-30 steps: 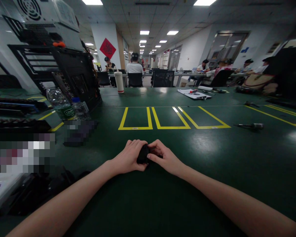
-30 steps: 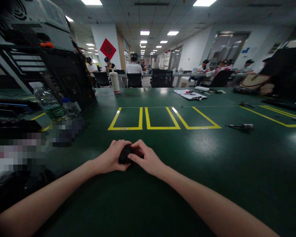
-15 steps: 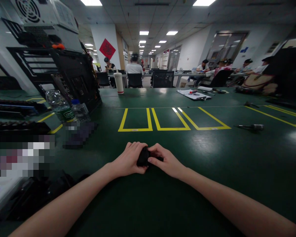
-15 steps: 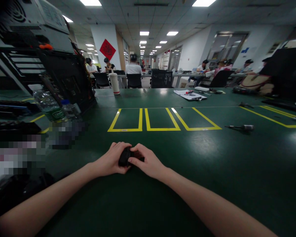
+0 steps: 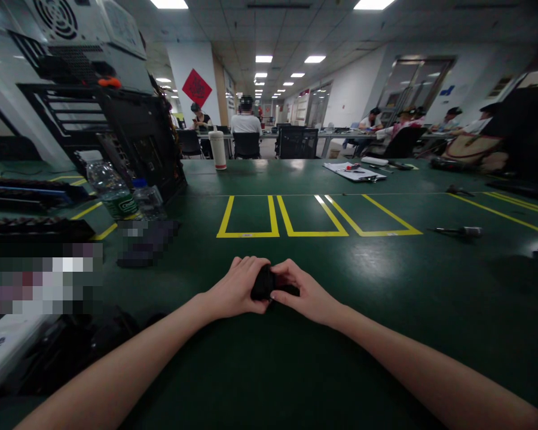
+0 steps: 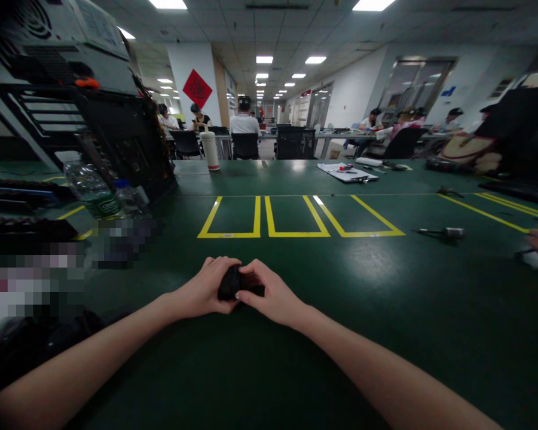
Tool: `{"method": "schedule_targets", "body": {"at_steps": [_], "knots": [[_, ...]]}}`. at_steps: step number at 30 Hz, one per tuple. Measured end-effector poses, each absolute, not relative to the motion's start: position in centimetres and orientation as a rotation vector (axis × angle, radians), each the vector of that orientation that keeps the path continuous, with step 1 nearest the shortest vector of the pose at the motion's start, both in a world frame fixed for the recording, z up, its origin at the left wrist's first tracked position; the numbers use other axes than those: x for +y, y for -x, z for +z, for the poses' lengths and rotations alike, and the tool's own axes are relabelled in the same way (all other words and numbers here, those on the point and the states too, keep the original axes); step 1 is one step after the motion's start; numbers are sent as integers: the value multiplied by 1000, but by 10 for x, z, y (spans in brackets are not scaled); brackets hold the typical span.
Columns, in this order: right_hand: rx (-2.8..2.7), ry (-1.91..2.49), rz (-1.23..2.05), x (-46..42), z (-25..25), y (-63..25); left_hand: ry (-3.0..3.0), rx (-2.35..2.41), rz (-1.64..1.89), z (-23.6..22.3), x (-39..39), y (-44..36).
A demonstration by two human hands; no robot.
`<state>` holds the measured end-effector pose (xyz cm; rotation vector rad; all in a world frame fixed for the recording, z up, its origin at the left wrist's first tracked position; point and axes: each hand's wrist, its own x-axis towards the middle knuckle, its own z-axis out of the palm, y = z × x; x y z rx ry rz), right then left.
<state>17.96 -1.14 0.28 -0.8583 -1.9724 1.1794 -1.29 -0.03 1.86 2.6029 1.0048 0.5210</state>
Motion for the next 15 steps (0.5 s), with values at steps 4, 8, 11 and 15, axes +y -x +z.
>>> {"method": "schedule_targets", "body": {"at_steps": [4,8,11,15], "knots": [[-1897,860,1279,-12,3,-178,-2603,1012,520,19,0,13],[-1875,908,1278,-13,6,-176,-2606,1003,532,18,0,14],[-1907,943,1249,-13,7,-176,-2600,998,531,18,0,14],[-1947,915,1233,-13,5,-177,-2610,1004,538,16,0,14]]}}
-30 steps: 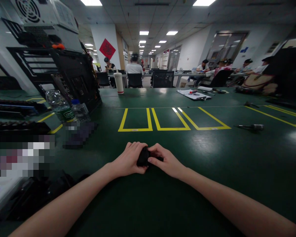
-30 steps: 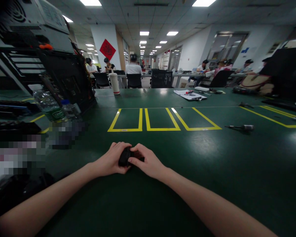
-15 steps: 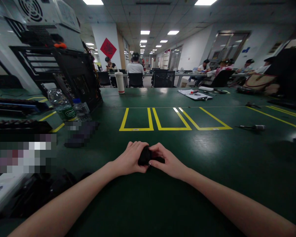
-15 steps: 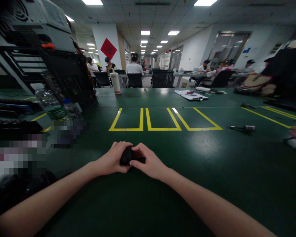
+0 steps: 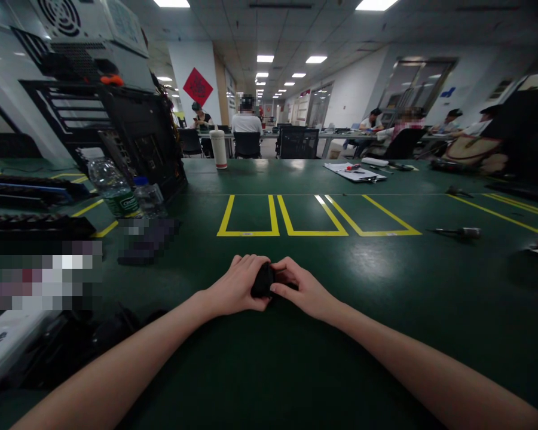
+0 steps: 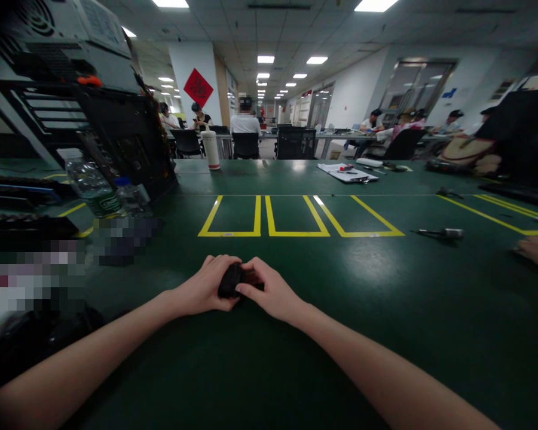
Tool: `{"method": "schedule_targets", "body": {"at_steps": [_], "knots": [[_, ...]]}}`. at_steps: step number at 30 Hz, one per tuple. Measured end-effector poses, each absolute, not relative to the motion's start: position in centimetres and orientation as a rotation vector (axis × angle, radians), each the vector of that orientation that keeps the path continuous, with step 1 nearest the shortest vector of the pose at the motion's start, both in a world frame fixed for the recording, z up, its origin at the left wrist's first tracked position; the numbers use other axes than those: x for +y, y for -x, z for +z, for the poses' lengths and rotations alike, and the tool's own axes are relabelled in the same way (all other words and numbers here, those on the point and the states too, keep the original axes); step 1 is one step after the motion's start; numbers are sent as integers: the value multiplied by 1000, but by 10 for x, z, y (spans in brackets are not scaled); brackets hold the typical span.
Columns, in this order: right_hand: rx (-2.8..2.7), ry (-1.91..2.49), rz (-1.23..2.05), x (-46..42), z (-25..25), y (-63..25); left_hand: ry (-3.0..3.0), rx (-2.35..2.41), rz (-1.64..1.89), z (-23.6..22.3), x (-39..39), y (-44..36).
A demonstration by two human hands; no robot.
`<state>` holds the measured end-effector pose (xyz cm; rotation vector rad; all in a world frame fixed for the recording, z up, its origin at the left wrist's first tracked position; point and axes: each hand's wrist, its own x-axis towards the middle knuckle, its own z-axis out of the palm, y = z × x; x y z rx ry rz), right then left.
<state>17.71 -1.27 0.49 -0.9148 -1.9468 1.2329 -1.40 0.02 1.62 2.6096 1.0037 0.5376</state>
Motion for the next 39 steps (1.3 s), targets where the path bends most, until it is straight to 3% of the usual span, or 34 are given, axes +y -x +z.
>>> {"method": "schedule_targets", "body": {"at_steps": [29,39], "knots": [[-1855,897,1332,-13,7,-174,-2634,999,536,18,-1,15],[-1960,831,1173,-15,2,-177,-2636,1029,555,13,1,14]]}}
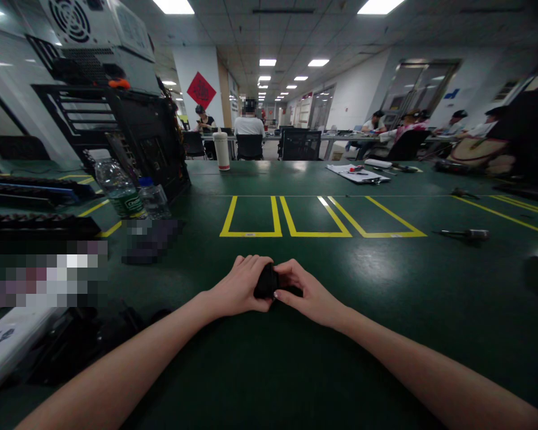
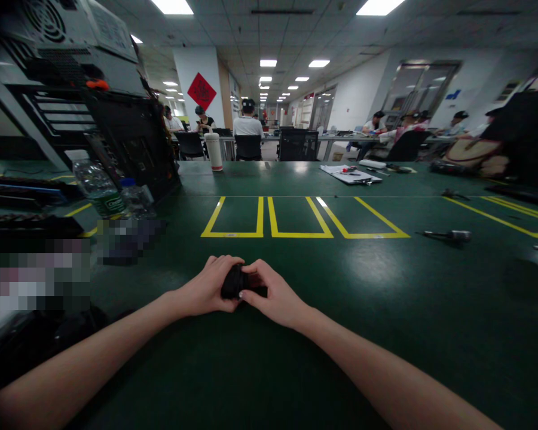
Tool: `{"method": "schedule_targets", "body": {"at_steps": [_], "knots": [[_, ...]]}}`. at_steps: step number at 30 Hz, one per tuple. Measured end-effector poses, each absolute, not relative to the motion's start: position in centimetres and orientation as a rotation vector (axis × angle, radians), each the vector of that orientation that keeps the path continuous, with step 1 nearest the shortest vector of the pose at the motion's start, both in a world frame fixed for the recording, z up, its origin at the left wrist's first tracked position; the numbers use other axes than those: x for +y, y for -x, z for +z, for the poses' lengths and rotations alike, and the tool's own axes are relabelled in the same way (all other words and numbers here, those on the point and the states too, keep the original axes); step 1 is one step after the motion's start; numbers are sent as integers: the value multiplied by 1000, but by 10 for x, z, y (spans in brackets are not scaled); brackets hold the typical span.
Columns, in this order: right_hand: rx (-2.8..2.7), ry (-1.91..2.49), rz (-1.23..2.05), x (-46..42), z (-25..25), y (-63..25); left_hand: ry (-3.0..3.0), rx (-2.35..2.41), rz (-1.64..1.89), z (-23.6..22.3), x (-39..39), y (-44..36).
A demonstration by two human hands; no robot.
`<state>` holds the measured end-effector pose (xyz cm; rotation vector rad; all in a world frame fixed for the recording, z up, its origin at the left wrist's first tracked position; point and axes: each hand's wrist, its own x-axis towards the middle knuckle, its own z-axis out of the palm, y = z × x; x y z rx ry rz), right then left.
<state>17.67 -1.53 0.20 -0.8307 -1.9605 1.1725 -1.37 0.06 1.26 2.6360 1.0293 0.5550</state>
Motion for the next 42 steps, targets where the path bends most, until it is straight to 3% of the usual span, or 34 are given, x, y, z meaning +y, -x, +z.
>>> {"method": "schedule_targets", "body": {"at_steps": [42], "knots": [[-1866,912,1265,-12,3,-175,-2617,1020,565,12,1,13]]}}
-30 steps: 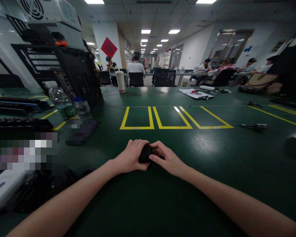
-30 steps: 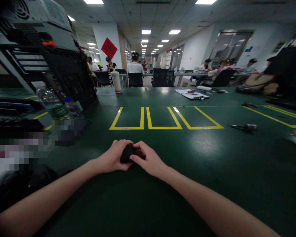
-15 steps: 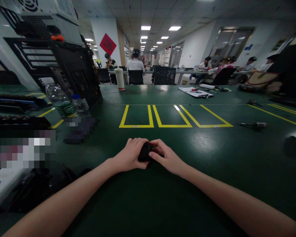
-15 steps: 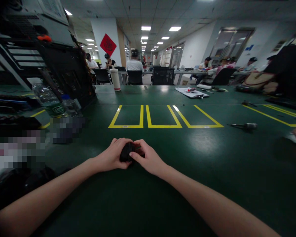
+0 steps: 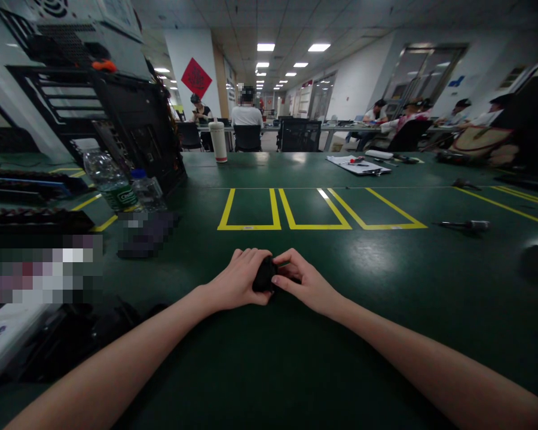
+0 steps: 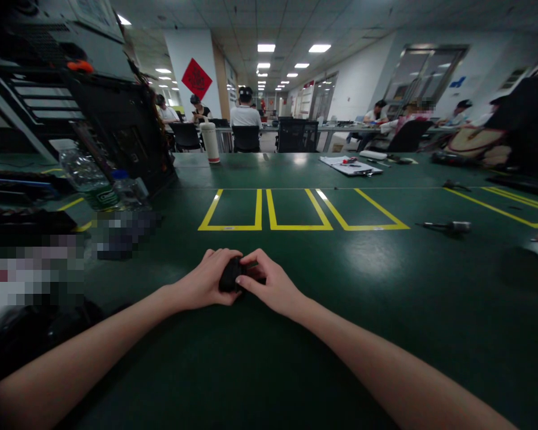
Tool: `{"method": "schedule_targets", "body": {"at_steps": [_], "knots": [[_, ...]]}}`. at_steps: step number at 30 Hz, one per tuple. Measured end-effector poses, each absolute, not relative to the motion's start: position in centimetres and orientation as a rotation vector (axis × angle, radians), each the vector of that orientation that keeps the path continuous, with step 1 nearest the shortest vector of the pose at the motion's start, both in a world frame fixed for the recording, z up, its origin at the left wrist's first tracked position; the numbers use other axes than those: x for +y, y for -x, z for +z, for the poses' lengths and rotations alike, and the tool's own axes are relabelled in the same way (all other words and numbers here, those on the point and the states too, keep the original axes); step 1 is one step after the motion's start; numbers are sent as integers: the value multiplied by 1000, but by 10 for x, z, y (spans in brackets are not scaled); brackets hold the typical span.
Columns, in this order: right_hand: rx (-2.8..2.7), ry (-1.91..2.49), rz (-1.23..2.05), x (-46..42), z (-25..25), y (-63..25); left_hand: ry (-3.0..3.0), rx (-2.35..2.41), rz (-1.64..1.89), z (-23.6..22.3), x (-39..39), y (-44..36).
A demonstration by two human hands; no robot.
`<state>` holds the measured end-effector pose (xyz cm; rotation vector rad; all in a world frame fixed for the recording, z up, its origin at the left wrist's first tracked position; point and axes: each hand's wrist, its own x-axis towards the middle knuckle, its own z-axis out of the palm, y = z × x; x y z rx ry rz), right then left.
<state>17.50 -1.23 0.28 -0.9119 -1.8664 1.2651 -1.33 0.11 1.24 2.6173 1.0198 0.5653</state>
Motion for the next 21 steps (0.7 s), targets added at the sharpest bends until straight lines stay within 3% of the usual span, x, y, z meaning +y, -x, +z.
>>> {"method": "schedule_targets", "body": {"at_steps": [21], "knots": [[-1916,935,1228,-10,1,-176,-2629,1024,562,14,1,14]]}}
